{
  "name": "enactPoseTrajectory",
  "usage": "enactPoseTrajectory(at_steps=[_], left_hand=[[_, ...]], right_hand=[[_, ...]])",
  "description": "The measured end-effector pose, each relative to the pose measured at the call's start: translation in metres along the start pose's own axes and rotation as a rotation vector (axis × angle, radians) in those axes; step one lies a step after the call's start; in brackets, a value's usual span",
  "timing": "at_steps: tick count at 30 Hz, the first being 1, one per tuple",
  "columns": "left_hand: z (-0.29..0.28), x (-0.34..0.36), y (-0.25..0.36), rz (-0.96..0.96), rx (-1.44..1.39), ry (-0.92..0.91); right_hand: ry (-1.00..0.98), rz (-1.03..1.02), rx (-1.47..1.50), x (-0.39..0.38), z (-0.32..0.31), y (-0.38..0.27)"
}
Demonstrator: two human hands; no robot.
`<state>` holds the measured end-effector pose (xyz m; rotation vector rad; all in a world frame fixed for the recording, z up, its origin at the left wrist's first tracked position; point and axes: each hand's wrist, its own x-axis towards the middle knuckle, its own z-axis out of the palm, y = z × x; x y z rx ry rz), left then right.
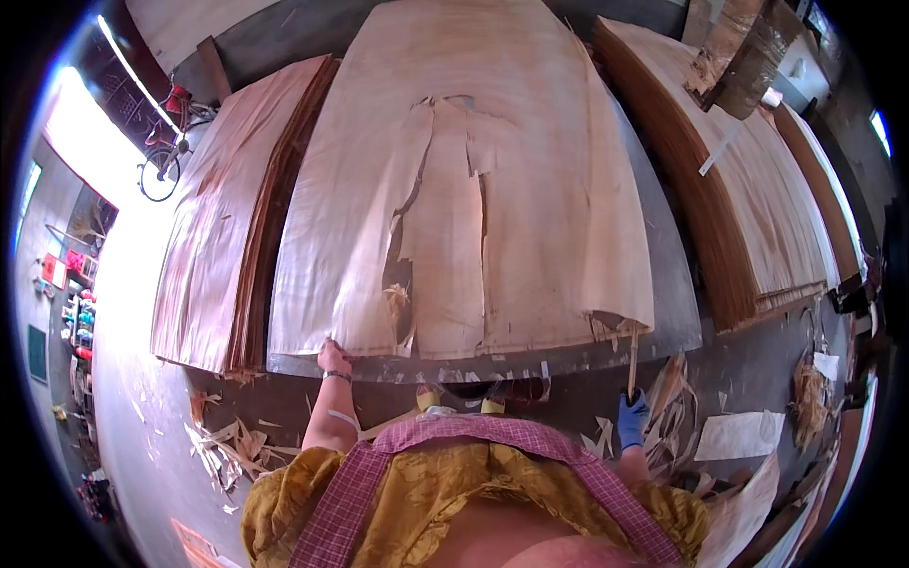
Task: The person applies tape to wood veneer sheets, trims them using a utility knife, and moves the sheets between stacks on a workshop table.
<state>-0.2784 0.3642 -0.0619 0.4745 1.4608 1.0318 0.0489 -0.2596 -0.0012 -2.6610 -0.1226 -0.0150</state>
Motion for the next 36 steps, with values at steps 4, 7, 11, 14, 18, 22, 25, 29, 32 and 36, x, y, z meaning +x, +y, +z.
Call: enactPoseTrajectory(at_steps=[4,7,11,14,18,22,25,29,32,36], left_hand=[[0.010,-0.009,-0.001,-0.028,0.026,-0.071],[-0.023,0.010,0.023,0.003,-0.053,-0.173],[0.003,-0.050,0.007,-0.181,-0.053,0.028],[0.008,-0.062,0.005,-0.201,0.063,-0.038],[-0.014,-0.044,0.007,-0.097,0.170,-0.074],[0.003,-0.054,0.008,-0.143,0.164,-0.054],[-0.002,-0.059,0.013,-0.235,0.130,-0.035],[-0.012,-0.036,0.005,-0.341,0.074,-0.310],[-0.026,-0.033,0.000,-0.356,0.063,-0.285],[-0.015,-0.044,-0.003,-0.356,0.126,-0.243]], right_hand=[[-0.018,-0.026,-0.156,0.003,-0.020,0.039],[0.116,-0.060,-0.367,0.021,-0.021,0.042],[0.120,0.168,-0.253,0.033,-0.063,0.041],[0.180,0.028,-0.179,0.047,-0.035,0.020],[0.013,0.032,0.007,0.076,0.018,-0.068],[0.083,0.001,-0.076,0.096,0.053,-0.090],[0.019,-0.058,-0.143,0.109,0.057,-0.088],[0.055,-0.406,-0.445,0.159,0.031,-0.037],[-0.118,-0.206,-0.370,0.173,0.011,-0.073],[-0.044,-0.208,-0.551,0.200,-0.015,-0.063]])
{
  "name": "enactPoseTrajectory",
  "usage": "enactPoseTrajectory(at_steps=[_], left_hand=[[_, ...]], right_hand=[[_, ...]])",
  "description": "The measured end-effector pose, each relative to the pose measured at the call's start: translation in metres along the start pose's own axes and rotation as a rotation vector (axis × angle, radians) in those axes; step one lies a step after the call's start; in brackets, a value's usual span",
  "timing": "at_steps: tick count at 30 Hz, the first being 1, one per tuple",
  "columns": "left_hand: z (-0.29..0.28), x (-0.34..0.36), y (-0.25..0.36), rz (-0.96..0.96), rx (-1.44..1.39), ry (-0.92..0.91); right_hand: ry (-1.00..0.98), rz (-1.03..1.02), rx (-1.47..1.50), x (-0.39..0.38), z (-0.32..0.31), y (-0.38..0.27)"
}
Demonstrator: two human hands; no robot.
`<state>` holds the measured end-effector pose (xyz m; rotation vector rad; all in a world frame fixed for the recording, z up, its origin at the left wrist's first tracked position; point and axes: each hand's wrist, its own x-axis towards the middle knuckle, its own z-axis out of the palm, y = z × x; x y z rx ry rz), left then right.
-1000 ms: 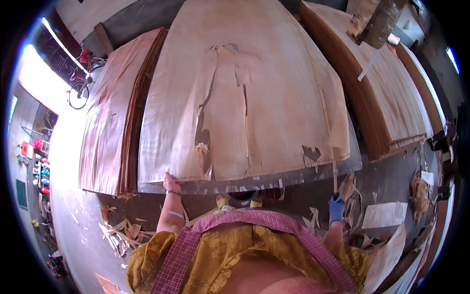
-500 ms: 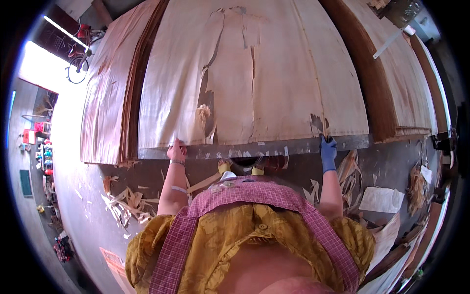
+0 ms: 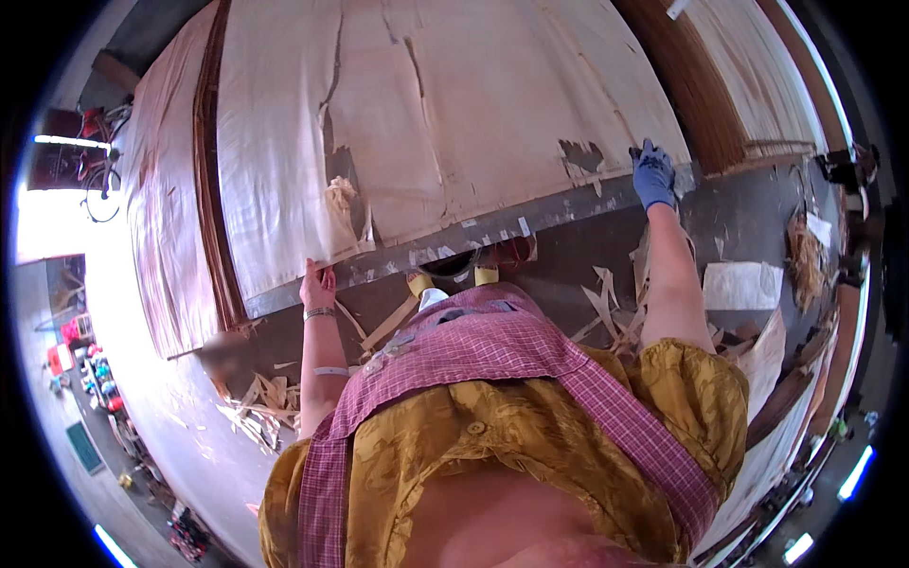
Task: The person applies tape to wood veneer sheets, trims them using a utility knife, and moves the sheets between stacks on a workshop table.
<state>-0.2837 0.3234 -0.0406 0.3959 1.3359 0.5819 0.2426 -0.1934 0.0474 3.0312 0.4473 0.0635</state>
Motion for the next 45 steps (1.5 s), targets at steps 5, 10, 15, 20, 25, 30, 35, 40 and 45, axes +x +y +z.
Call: enactPoseTrajectory(at_steps=[5,10,15,20,25,30,35,40,45], left_hand=[[0.006,-0.024,0.003,0.027,0.040,0.014],[0.017,-0.038,-0.005,0.127,0.172,0.272],[0.094,-0.085,-0.058,0.649,0.725,0.008],[0.149,-0.112,-0.135,0.952,1.088,-0.657],[0.210,-0.156,-0.193,0.863,1.179,-1.062],[0.272,-0.212,-0.257,0.812,1.209,-1.231],[0.330,-0.249,-0.322,1.236,1.383,-1.400],[0.368,-0.248,-0.391,1.523,1.718,-1.234],[0.373,-0.290,-0.395,1.427,1.965,-0.949]], right_hand=[[0.065,-0.117,-0.244,-0.029,0.005,-0.038],[0.181,-0.131,0.028,-0.060,0.031,-0.041],[0.212,0.097,0.225,-0.147,0.026,-0.034],[-0.004,0.094,0.319,-0.325,0.092,-0.041],[-0.436,0.499,0.475,-0.497,0.085,-0.042],[-0.730,0.941,0.623,-0.603,0.079,-0.031],[-0.812,1.090,0.674,-0.648,0.132,0.006],[-0.740,1.085,0.673,-0.697,0.204,0.080],[-0.618,1.191,0.692,-0.634,0.175,0.213]])
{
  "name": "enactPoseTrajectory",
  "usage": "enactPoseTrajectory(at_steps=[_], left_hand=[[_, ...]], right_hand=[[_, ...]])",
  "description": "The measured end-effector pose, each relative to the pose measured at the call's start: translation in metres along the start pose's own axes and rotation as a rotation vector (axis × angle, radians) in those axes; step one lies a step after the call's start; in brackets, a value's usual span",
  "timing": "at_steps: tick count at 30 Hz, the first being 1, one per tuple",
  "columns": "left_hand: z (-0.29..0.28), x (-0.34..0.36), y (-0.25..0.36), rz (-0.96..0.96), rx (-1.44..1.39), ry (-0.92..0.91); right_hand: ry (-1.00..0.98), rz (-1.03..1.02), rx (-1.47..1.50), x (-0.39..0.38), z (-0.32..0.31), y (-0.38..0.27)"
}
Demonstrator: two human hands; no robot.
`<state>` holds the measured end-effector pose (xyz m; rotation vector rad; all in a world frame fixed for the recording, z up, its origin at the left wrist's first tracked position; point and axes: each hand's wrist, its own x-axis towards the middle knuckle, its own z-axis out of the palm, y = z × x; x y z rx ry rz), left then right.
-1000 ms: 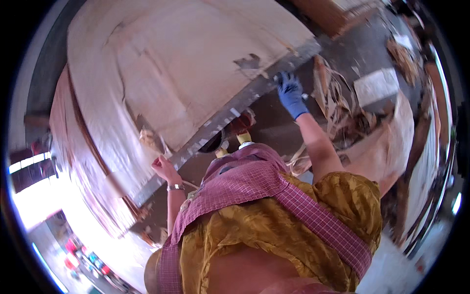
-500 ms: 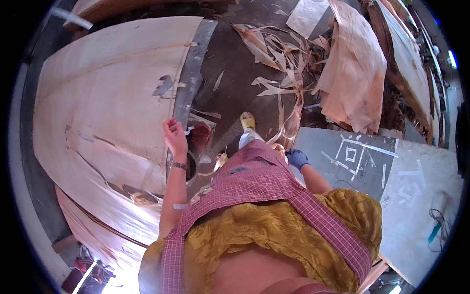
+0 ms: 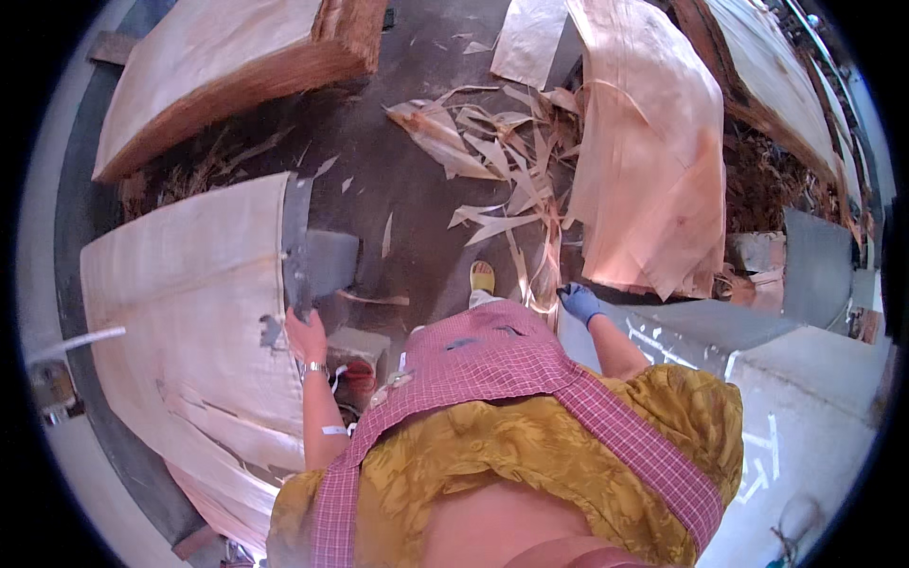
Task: The person applies tape to wood veneer sheets, trims them using a utility knife, and moves the sheets between stacks on a workshop table.
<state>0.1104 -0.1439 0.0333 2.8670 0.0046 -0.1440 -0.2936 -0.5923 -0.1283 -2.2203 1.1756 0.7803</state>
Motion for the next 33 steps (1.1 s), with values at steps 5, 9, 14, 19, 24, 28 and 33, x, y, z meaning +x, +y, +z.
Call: enactPoseTrajectory(at_steps=[5,9,14,19,24,28,33], left_hand=[[0.004,0.029,0.036,-0.064,0.061,0.048],[0.004,0.064,0.124,0.005,0.038,0.194],[0.042,0.144,0.210,0.069,-0.052,0.210],[0.073,0.222,0.286,0.078,-0.063,0.150],[0.107,0.291,0.334,0.157,-0.094,0.000],[0.135,0.315,0.370,0.137,-0.090,-0.223],[0.186,0.315,0.386,-0.009,0.018,-0.385]], right_hand=[[0.096,0.009,0.136,0.048,-0.120,-0.029],[0.055,-0.047,0.037,0.098,-0.166,-0.049],[0.115,-0.110,-0.058,0.182,-0.179,-0.060],[-0.120,-0.120,-0.082,0.239,-0.234,-0.092],[-0.057,-0.161,-0.095,0.362,-0.294,-0.125],[-0.032,-0.129,-0.103,0.484,-0.333,-0.171],[-0.019,-0.209,0.010,0.662,-0.339,-0.228]])
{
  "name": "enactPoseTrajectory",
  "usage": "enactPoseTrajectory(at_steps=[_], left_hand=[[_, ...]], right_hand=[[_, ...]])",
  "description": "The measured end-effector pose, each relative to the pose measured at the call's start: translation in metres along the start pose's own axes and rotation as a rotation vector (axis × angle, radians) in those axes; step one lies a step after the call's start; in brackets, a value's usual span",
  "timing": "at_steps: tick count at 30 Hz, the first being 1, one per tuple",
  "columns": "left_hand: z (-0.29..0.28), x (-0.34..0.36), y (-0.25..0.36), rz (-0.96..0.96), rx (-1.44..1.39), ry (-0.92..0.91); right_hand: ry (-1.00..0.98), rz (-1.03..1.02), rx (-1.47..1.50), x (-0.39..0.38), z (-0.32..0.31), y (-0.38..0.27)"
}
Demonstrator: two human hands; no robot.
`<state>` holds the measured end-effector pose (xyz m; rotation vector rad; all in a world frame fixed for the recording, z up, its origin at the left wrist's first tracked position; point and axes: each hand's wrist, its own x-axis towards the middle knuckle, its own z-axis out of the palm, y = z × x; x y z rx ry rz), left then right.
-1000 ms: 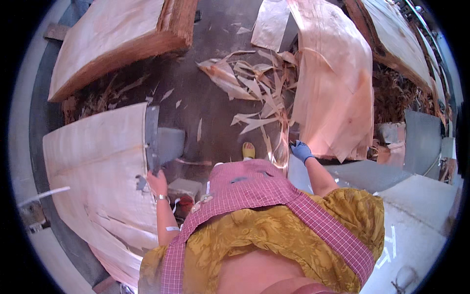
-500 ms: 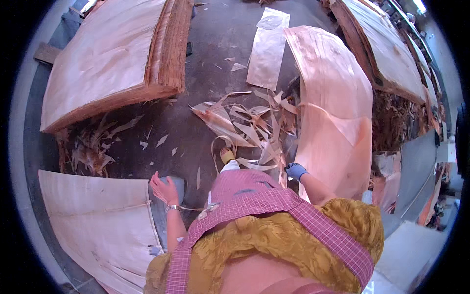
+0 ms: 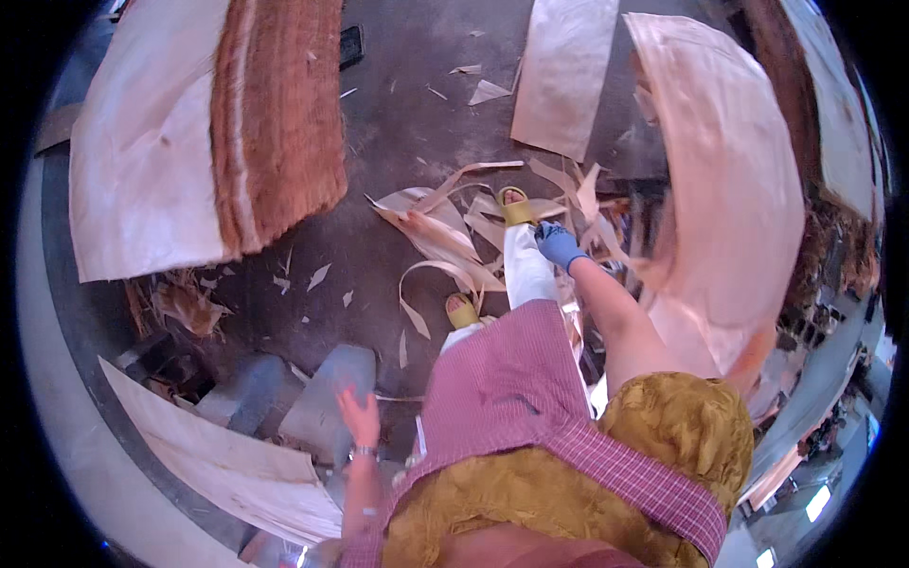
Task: The person applies tape to wood veneer sheets, trims them using a utility knife, and moves the sheets between stacks on a workshop table.
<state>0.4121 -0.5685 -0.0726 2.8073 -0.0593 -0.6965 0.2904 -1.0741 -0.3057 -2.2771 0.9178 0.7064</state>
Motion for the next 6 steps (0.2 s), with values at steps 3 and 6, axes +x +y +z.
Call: enactPoseTrajectory(at_steps=[3,6], left_hand=[[0.029,0.008,0.012,-0.271,-0.036,-0.224],[0.065,0.028,0.055,-0.329,-0.222,-0.332]], right_hand=[[0.006,-0.024,0.000,0.124,0.016,0.007],[0.100,0.037,-0.050,0.249,0.032,0.023]])
